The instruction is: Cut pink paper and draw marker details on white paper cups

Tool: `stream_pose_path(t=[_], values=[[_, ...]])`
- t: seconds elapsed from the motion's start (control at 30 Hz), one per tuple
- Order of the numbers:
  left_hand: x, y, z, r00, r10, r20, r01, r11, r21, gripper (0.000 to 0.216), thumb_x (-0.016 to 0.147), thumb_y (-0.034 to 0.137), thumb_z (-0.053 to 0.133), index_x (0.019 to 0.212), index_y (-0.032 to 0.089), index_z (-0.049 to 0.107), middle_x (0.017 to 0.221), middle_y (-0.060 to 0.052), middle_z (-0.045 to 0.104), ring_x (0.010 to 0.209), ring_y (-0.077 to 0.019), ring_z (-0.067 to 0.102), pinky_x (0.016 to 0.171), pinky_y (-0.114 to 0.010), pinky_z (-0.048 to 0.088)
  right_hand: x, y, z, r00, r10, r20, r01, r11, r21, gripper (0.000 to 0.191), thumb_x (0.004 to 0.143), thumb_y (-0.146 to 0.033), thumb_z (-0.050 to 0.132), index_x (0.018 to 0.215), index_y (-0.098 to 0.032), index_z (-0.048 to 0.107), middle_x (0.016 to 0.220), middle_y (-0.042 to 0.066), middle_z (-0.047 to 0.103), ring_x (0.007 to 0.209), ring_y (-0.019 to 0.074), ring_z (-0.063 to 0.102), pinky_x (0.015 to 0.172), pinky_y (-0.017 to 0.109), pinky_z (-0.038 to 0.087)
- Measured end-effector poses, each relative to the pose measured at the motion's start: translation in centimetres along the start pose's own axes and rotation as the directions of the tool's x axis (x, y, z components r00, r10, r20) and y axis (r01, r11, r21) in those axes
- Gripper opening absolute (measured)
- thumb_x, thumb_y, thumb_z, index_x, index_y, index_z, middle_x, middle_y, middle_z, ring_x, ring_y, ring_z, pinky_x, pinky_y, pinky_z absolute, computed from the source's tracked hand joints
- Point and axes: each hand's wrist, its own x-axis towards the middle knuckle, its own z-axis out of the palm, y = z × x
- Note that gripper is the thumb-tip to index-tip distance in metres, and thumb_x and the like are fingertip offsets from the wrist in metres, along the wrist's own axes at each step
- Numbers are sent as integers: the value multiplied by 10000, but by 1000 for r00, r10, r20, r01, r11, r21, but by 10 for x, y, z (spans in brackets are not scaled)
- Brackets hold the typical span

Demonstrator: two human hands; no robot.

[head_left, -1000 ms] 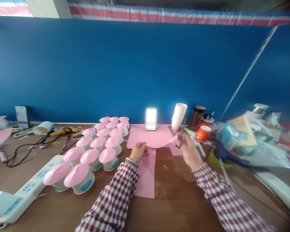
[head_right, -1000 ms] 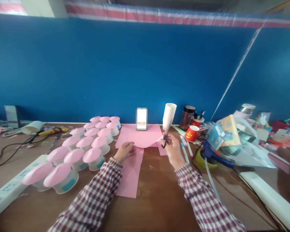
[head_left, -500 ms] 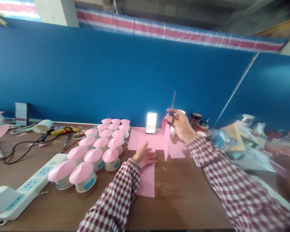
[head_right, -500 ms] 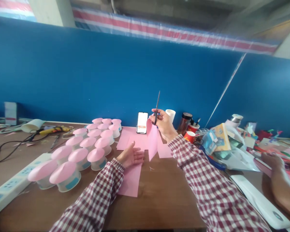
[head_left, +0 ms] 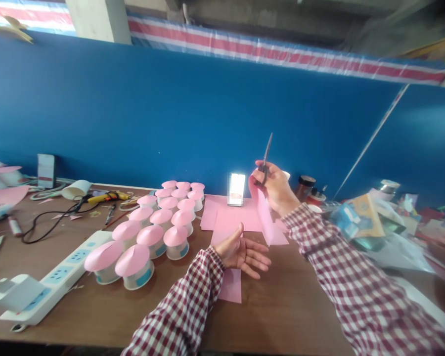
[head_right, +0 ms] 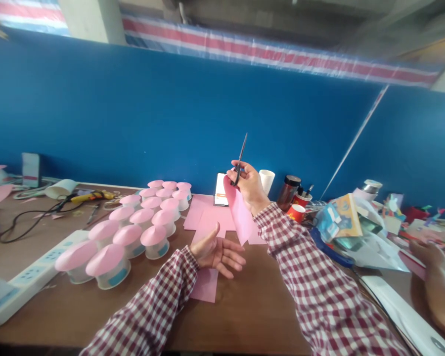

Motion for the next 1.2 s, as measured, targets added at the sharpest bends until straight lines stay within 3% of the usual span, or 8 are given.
stream_pose_path(t=[0.2,0.43,0.57,0.7,0.77,0.93,1.03,1.2], values=[[0,-2,-2,992,-13,122,14,1000,-5,1044,805,859,135,1241,49,630,1209,-267,652,1078,-360,654,829,-522,530,2,4,21,1000,-5,8,5,1000,9,419,660,-267,819,1027,-241,619,768,-88,626,634,50,594,618,194,510],[-2,-3,-1,973,103,206,-79,990,-118,1107,769,891,136,1368,44,521,1282,-284,605,1136,-384,622,857,-561,509,6,-2,34,999,-33,6,33,997,69,410,658,-234,804,1022,-225,616,755,-88,617,628,35,591,611,166,500],[-5,0,2,964,244,105,-212,945,-247,1013,819,846,190,1369,57,509,1283,-270,613,1109,-359,639,857,-536,517,6,-2,28,999,-40,5,40,998,43,418,663,-256,801,1035,-233,612,753,-90,612,625,39,585,593,170,493],[-8,5,9,929,351,-117,-370,873,-318,844,871,762,335,1332,83,531,1206,-230,664,1018,-316,685,838,-467,539,6,0,14,998,-31,-54,32,999,23,434,634,-263,814,1016,-231,610,720,-95,610,592,44,581,547,166,470],[-7,9,11,867,394,-306,-484,812,-325,682,917,656,414,1266,89,565,1134,-195,697,939,-261,709,796,-375,557,6,2,4,995,-19,-97,20,1000,12,425,619,-262,819,991,-230,615,713,-97,611,580,43,581,542,164,474],[-3,18,7,579,362,-731,-660,734,-159,211,982,250,473,981,95,616,893,-100,716,745,-110,699,660,-172,546,-4,14,-32,990,2,-139,-4,1000,-14,465,589,-289,852,1000,-232,643,760,-78,635,622,54,611,580,166,516],[-1,21,1,420,362,-833,-608,793,38,130,919,112,534,794,128,566,728,-48,658,704,-100,693,647,-158,549,-21,30,-58,986,14,-164,-32,994,-109,529,579,-334,870,1044,-218,646,749,-61,638,626,87,619,549,196,520],[0,20,-7,267,440,-857,-486,830,275,58,832,76,636,825,124,604,706,-24,651,607,-119,683,559,-196,538,-55,72,-100,981,-63,-181,-20,906,-424,549,643,-416,819,1096,-167,632,846,33,704,724,181,675,642,322,565]])
